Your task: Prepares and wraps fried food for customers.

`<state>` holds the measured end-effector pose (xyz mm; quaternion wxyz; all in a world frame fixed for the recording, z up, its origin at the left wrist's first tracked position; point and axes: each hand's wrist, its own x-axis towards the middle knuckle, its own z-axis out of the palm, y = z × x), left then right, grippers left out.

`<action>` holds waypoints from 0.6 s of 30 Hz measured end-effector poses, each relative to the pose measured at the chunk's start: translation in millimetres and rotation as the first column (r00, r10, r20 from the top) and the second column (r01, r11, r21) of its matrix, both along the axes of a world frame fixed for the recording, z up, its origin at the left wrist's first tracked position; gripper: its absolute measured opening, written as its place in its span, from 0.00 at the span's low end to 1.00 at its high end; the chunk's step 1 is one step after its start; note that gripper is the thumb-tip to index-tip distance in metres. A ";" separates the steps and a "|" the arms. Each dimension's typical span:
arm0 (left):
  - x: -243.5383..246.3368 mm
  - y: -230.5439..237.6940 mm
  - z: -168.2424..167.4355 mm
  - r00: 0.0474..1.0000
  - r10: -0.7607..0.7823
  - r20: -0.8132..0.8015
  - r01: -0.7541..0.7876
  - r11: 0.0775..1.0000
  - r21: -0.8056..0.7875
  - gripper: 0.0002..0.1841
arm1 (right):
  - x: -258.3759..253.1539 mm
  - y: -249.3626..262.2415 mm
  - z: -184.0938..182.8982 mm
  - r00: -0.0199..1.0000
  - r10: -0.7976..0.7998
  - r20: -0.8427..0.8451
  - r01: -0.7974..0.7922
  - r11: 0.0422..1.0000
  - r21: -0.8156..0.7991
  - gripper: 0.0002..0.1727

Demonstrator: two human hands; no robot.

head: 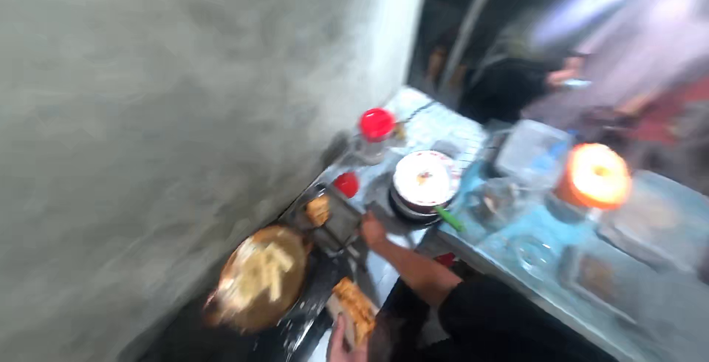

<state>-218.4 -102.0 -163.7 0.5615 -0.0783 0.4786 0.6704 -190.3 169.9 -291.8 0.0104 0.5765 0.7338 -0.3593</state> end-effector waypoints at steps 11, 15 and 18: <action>66.8 84.5 14.1 0.917 -0.360 -0.170 0.375 0.925 0.064 0.16 | 195.0 -75.5 183.5 0.813 -0.153 -0.562 -0.078 0.927 -0.366 0.35; 126.1 113.5 23.8 0.784 -0.563 -0.261 0.602 0.792 0.102 0.15 | 262.4 -114.5 202.2 0.844 -0.267 -0.465 0.194 0.960 -0.200 0.41; 174.0 136.9 31.0 0.711 -0.662 -0.238 0.700 0.700 0.145 0.19 | 309.4 -120.0 206.0 0.778 -0.454 -0.434 0.431 0.889 -0.156 0.36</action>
